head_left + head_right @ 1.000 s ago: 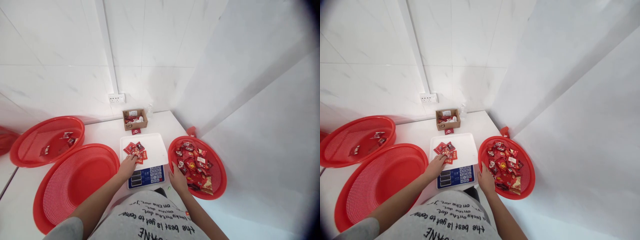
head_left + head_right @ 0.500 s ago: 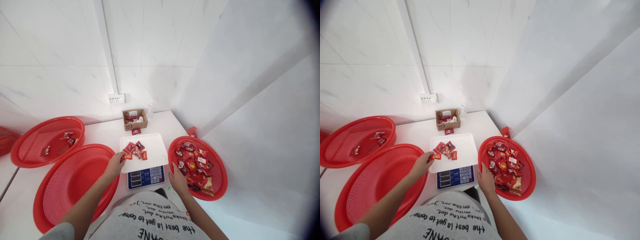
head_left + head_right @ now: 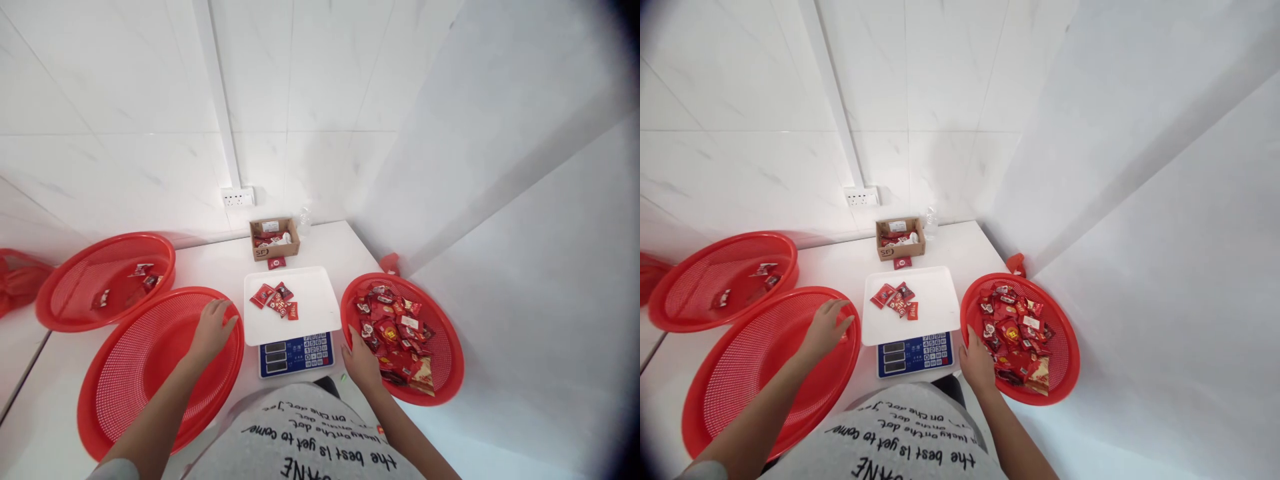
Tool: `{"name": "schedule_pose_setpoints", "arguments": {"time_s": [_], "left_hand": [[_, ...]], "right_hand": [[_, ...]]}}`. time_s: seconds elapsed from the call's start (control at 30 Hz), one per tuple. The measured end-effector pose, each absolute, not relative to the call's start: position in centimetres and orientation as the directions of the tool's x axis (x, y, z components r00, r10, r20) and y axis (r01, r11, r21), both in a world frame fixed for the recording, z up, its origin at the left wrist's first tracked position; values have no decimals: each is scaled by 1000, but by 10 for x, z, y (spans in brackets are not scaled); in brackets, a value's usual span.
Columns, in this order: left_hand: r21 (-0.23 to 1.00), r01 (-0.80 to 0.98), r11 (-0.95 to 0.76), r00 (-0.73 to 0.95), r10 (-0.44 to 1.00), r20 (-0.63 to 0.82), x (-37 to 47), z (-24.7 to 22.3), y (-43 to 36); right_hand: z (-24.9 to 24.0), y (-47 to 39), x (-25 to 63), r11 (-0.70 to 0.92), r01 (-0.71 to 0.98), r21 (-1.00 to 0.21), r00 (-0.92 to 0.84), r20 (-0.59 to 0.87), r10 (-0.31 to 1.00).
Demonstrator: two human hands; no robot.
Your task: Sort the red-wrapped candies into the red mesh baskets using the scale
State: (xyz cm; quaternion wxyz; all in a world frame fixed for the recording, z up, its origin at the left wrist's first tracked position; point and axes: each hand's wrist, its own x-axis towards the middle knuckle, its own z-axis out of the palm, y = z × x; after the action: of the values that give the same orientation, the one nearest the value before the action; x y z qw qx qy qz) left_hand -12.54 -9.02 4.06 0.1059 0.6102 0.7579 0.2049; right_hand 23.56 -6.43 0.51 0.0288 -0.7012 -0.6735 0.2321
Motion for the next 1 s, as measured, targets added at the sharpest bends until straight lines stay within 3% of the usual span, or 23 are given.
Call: {"name": "schedule_pose_setpoints", "arguments": {"time_s": [0.3, 0.67, 0.73, 0.83, 0.9, 1.0], "left_hand": [[455, 890, 12, -14, 1000, 2, -68, 24, -26], [703, 669, 241, -195, 970, -147, -70, 29, -21], [789, 529, 313, -230, 948, -222, -72, 32, -25], [912, 12, 409, -193, 896, -400, -74, 41, -32], [851, -315, 420, -121, 872, -475, -75, 48, -37], [775, -481, 410, -58, 867, -494, -75, 59, -46]], "right_hand": [[5, -65, 236, -86, 930, -357, -16, -273, 962], [5, -65, 235, -92, 928, -361, -12, -274, 962], [5, -65, 235, -90, 929, -358, -12, -276, 961], [5, -65, 235, -93, 930, -355, -9, -278, 961], [3, -65, 235, -95, 928, -360, -9, -275, 961], [1, -65, 236, -92, 925, -368, -12, -269, 963]]}}
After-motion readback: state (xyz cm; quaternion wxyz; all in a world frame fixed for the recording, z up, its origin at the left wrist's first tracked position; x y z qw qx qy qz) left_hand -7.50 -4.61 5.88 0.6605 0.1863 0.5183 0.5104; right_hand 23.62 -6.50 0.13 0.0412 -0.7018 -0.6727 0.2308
